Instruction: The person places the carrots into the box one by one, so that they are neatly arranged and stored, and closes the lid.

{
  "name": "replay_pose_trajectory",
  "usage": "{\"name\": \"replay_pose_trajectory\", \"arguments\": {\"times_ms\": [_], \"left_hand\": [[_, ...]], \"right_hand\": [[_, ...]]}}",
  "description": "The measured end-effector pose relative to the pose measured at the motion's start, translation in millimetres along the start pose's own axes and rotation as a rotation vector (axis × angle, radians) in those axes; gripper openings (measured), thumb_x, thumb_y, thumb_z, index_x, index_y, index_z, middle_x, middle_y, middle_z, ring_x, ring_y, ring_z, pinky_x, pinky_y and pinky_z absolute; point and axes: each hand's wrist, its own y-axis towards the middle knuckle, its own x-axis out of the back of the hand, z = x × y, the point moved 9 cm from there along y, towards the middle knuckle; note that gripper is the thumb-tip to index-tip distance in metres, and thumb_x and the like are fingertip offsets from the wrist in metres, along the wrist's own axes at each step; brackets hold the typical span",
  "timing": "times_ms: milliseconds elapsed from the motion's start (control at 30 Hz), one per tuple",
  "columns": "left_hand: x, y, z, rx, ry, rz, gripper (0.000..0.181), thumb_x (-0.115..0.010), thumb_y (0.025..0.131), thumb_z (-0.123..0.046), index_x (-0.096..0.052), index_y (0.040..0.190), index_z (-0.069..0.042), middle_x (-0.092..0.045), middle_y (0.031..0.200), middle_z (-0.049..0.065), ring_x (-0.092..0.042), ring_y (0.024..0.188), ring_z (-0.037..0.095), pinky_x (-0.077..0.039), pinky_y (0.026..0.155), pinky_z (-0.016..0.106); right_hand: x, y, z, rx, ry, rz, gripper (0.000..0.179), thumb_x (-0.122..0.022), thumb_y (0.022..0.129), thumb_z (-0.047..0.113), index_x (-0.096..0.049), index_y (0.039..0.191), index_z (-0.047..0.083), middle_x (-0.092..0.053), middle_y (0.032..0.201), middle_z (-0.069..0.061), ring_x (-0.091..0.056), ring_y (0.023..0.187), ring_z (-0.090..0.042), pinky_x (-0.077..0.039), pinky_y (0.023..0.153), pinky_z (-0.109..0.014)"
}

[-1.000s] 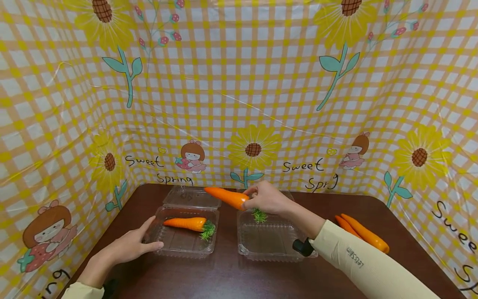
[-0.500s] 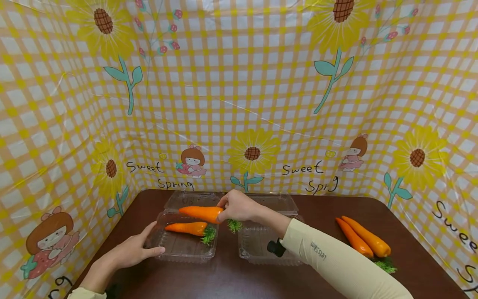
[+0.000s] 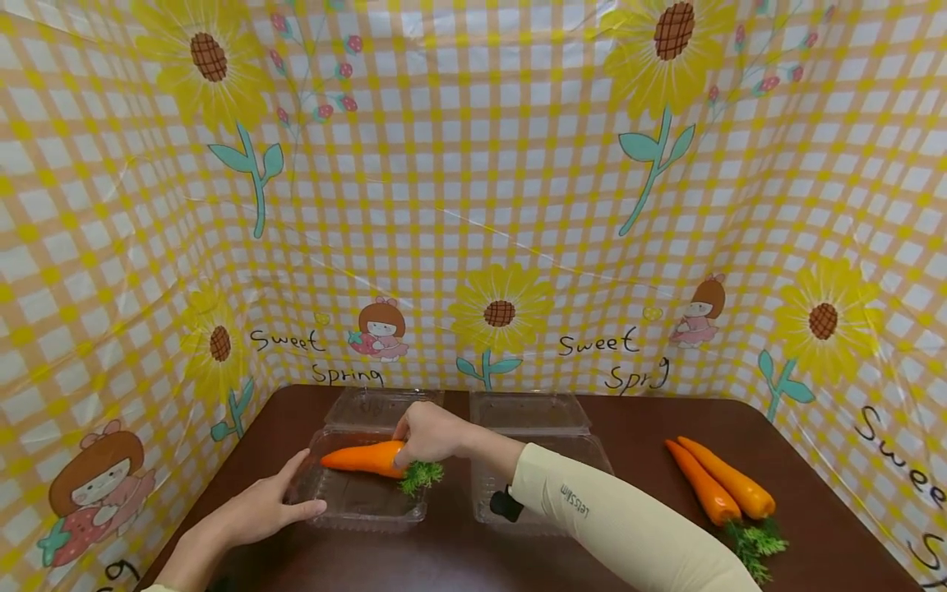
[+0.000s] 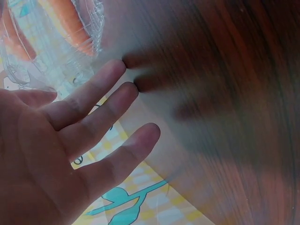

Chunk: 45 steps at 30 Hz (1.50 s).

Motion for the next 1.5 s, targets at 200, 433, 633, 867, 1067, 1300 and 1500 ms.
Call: {"name": "replay_pose_trajectory", "arguments": {"times_ms": [200, 433, 633, 867, 1067, 1300, 1500], "left_hand": [[-2.0, 0.3, 4.6, 0.017, -0.023, 0.015, 0.100, -0.063, 0.095, -0.055, -0.006, 0.163, -0.008, -0.037, 0.151, 0.039, -0.047, 0.130, 0.056, -0.044, 0.094, 0.068], [0.3, 1.7, 2.9, 0.014, -0.019, 0.012, 0.102, -0.064, 0.094, -0.056, -0.006, 0.162, -0.005, -0.043, 0.147, 0.037, -0.052, 0.127, 0.052, -0.046, 0.093, 0.065], [1.3, 2.2, 2.0, 0.018, -0.009, -0.001, 0.101, -0.064, 0.094, -0.055, -0.008, 0.162, -0.005, -0.052, 0.139, 0.035, -0.057, 0.121, 0.048, -0.048, 0.091, 0.063], [0.8, 0.1, 3.4, 0.030, -0.017, 0.018, 0.100, -0.062, 0.096, -0.056, -0.006, 0.162, -0.006, -0.046, 0.144, 0.038, -0.054, 0.124, 0.051, -0.046, 0.091, 0.064], [1.7, 1.0, 0.3, 0.028, -0.008, 0.013, 0.101, -0.062, 0.095, -0.056, -0.006, 0.162, -0.006, -0.054, 0.136, 0.034, -0.058, 0.120, 0.048, -0.048, 0.090, 0.063], [4.8, 3.6, -2.9, 0.047, 0.056, -0.002, 0.104, -0.065, 0.091, -0.060, -0.010, 0.162, -0.008, -0.063, 0.129, 0.025, -0.062, 0.116, 0.043, -0.049, 0.087, 0.061], [10.3, 4.6, -3.3, 0.058, 0.106, -0.014, 0.102, -0.065, 0.090, -0.063, -0.020, 0.160, -0.004, -0.060, 0.135, 0.024, -0.063, 0.114, 0.041, -0.051, 0.079, 0.059]], "right_hand": [[-15.6, 10.9, 11.0, 0.038, -0.114, 0.030, 0.037, -0.084, 0.081, 0.020, -0.076, 0.112, 0.001, -0.075, 0.106, -0.006, -0.061, 0.071, -0.008, -0.049, 0.062, -0.022], [-30.9, 17.6, 22.9, 0.040, -0.230, 0.067, 0.036, -0.085, 0.082, 0.024, -0.078, 0.111, 0.004, -0.077, 0.106, -0.005, -0.063, 0.069, -0.008, -0.050, 0.065, -0.021], [-39.2, 19.0, 18.1, -0.005, -0.311, 0.072, 0.017, -0.084, 0.083, 0.022, -0.077, 0.081, 0.006, -0.062, 0.067, 0.004, -0.036, 0.049, -0.007, -0.033, 0.050, -0.023], [-57.3, 23.3, 5.9, -0.090, -0.455, 0.131, 0.036, -0.082, 0.084, 0.026, -0.054, 0.065, 0.016, -0.031, 0.059, 0.005, -0.028, 0.051, -0.011, -0.028, 0.048, -0.027], [-60.8, 26.7, -1.0, -0.144, -0.494, 0.164, 0.020, -0.083, 0.083, 0.028, -0.067, 0.084, 0.015, -0.051, 0.074, 0.003, -0.044, 0.060, -0.013, -0.038, 0.053, -0.029], [-50.6, 21.4, -2.4, -0.131, -0.444, 0.126, 0.023, -0.085, 0.080, 0.031, -0.074, 0.091, 0.014, -0.058, 0.075, 0.004, -0.047, 0.060, -0.012, -0.040, 0.052, -0.027], [-29.5, 16.4, -4.3, -0.123, -0.347, 0.028, 0.025, -0.080, 0.087, 0.034, -0.077, 0.105, 0.016, -0.071, 0.100, 0.005, -0.064, 0.078, -0.011, -0.052, 0.063, -0.030]]}}
